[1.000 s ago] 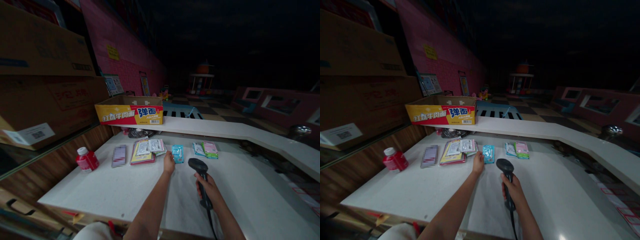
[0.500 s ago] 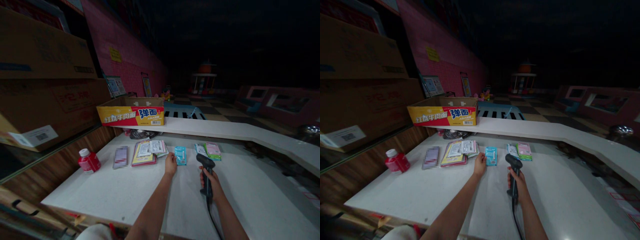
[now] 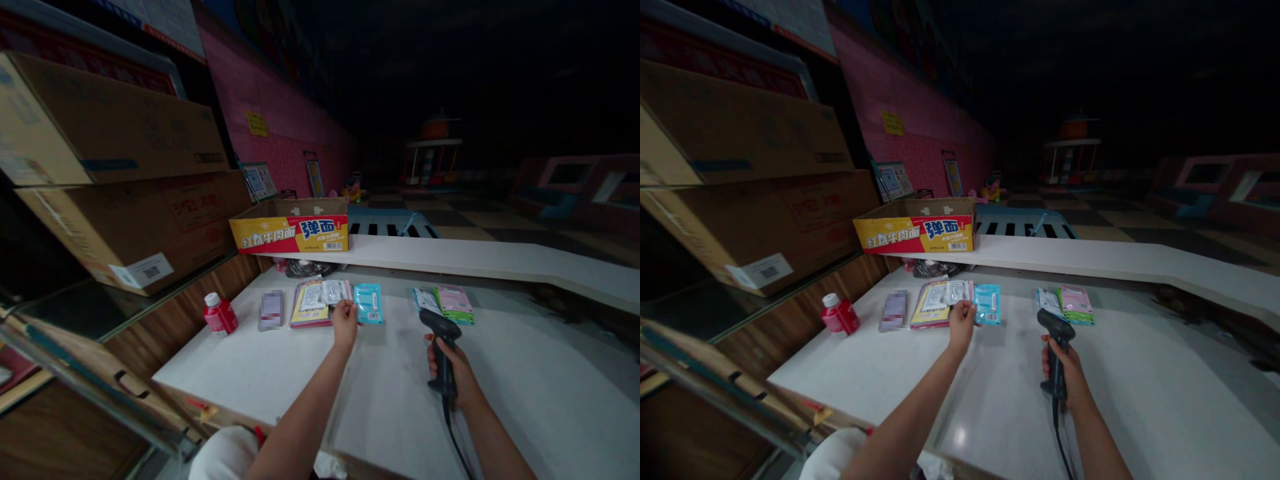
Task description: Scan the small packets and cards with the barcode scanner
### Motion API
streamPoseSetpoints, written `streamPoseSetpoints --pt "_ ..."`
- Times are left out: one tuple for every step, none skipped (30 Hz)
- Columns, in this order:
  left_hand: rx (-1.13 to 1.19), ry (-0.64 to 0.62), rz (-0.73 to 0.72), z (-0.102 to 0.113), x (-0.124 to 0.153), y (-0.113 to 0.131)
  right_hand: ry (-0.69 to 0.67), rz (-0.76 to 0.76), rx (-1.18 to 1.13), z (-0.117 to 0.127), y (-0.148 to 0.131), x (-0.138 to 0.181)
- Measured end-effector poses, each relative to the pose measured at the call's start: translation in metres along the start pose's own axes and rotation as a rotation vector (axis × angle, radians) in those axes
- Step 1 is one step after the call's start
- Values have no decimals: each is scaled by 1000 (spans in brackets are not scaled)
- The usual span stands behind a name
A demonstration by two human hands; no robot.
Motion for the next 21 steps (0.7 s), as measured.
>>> streamPoseSetpoints --pt "-42 70 -22 16 -9 9 -2 0 -2 0 0 1" --pt "-101 145 -37 32 -20 18 -6 -1 -4 -1 0 1" --pt "-178 225 -51 49 -30 26 -7 -1 -6 -1 0 1" --pt "-269 300 -62 66 -40 33 -7 -3 -7 0 1 0" --pt "-364 379 -71 82 -49 40 -9 -7 -7 0 1 0" --pt "-458 435 -73 95 -56 45 -12 -13 -4 1 2 -1" --pt "-544 472 -59 106 -63 49 -17 -22 1 2 3 -3" --pt "-625 490 -38 114 -68 52 -23 -30 5 3 4 -4" --pt "-695 489 -15 120 -73 53 -29 -34 8 4 5 -5" --pt "-755 474 9 123 -76 54 -31 -34 9 4 5 -5" --pt "-807 448 33 125 -78 54 -28 -31 9 5 6 -6" --pt "-853 416 56 125 -79 53 -22 -28 9 5 6 -6" --pt "-898 379 72 125 -79 53 -16 -25 9 5 6 -6" --pt "-949 343 76 123 -78 52 -12 -23 11 5 6 -5" --pt "-1009 318 67 122 -77 52 -11 -23 13 4 6 -4" --pt "-1073 303 37 120 -74 53 -9 -23 15 4 5 -3" --pt "-1134 292 -16 118 -71 55 -5 -22 16 3 4 -2" --pt "-1184 277 -85 116 -67 57 1 -19 16 2 4 -1" --pt "-1217 246 -162 112 -63 58 5 -17 16 1 3 0" --pt "-1234 193 -237 108 -59 59 9 -16 18 1 2 1" --pt "-1240 118 -302 103 -56 58 13 -14 19 0 2 1"
Point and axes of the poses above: each hand's wrist, its own x-axis away from the middle knuckle, its own z-axis out of the back of the hand, y = z × x, the point moved 5 cm from there along -x, towards the middle knuckle, and after that the axes turned 5 degrees about y, right-handed, at the moved point
